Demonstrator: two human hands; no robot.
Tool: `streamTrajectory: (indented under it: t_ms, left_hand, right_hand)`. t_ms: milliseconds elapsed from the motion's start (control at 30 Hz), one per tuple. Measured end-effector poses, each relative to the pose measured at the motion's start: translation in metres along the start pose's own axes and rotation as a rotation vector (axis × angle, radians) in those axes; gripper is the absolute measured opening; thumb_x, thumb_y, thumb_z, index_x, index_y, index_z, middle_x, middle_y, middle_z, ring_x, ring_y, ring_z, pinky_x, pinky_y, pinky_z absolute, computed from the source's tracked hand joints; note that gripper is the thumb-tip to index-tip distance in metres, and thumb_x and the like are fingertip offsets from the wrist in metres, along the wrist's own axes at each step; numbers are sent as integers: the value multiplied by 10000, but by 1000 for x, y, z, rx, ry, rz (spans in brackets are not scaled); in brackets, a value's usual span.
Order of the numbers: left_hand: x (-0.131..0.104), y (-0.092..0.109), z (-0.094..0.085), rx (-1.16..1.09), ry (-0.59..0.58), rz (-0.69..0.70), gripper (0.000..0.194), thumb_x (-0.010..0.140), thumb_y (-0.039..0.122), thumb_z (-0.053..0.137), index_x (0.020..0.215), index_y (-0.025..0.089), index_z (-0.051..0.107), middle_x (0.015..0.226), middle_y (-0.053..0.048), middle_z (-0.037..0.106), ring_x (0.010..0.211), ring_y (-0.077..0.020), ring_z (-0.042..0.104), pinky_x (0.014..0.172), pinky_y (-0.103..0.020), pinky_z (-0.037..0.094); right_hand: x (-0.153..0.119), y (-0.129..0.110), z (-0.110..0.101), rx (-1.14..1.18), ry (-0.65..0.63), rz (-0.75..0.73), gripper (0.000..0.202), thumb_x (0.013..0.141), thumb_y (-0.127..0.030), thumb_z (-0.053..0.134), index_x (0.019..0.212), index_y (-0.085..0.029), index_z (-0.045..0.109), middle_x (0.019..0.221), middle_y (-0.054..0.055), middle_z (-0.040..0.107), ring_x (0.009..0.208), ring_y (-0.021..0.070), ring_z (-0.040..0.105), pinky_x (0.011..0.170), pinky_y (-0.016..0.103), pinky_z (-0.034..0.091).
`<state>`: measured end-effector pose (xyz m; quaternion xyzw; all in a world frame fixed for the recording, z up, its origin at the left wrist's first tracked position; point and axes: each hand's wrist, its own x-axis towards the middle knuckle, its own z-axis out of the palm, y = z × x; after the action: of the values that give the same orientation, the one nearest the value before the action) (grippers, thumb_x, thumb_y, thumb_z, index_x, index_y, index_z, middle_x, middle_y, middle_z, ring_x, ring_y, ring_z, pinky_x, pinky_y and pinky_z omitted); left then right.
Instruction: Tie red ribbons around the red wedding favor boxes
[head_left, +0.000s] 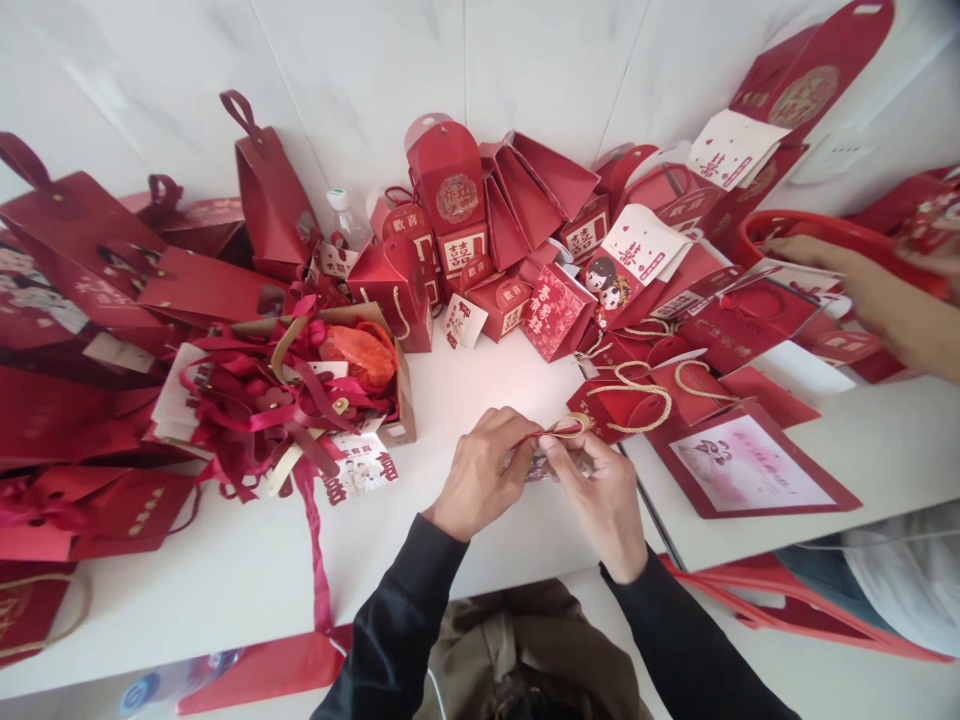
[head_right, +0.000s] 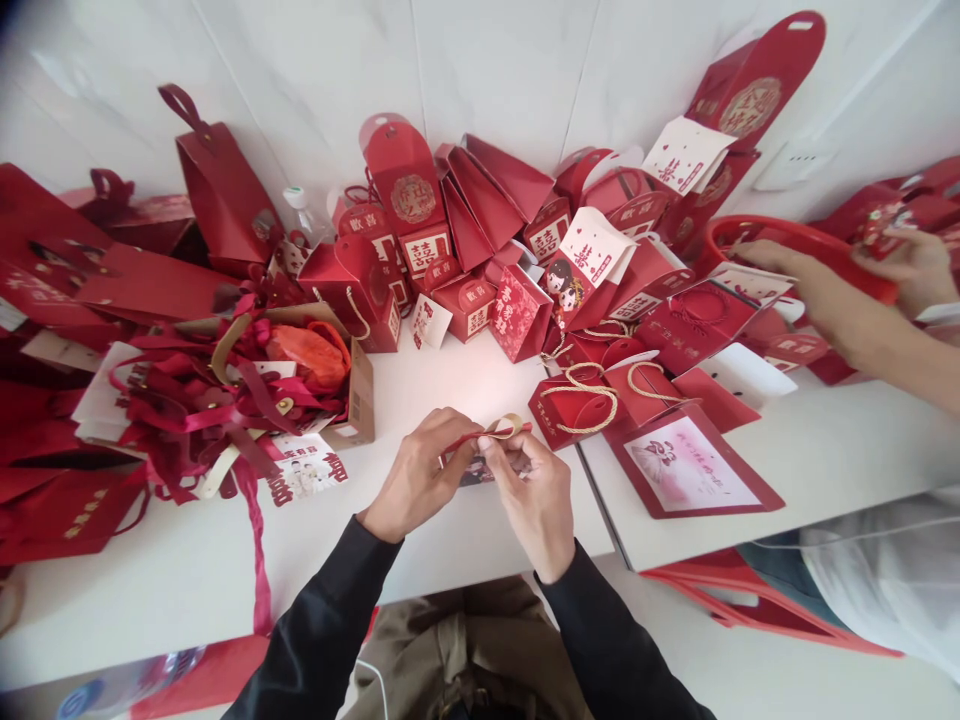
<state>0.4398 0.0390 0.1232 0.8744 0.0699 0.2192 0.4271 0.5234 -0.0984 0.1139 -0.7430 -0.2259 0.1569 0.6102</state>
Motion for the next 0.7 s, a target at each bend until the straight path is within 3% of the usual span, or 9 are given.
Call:
streamTrajectory:
  t_ms: [167,333,467,600,700]
  left_hand:
    - [0,1,-1,10,-4,-19,179,999,165,524,1021,196,700,978,-56,679,969,-210,619,826,-334,497]
    - [2,6,1,70,23,-67,178,952,243,620,1109,201,694,1036,-79,702,1021,-252,645,868,-388,525]
    - [2,8,5,48,67,-60,175,983,284,591,1059,210,730,981,-72,724,957,-237,672,843,-375,546]
    - [2,7,11,106,80,-56,186,952,278,627,1078,222,752,983,-66,752,921,-223,699,817,-341,573]
    - [0,4,21,149,91,-54,197,898,303,695,1063,220,765,950,-63,771,881,-223,715,806,-332,590]
  right_hand:
    - [-2,2,-7,-18,-11,-16,379,907,-578,710,883,-201,731,784,51,746,659,215,706,681,328,614]
    - [-6,14,-16,-33,162,-34,384,921,-592,677,1004,-218,658,856,60,744,747,224,712,708,329,591]
    - [-4,22,-18,6,174,-28,482,862,-582,746,1156,-216,638,1005,104,756,845,252,732,735,346,593]
    - [3,27,-19,-6,167,26,709,799,-660,746,1328,-216,585,950,111,765,867,314,747,756,422,607]
    - [7,26,-19,-63,137,80,766,694,-752,732,1244,-229,625,972,132,770,904,371,748,783,490,617]
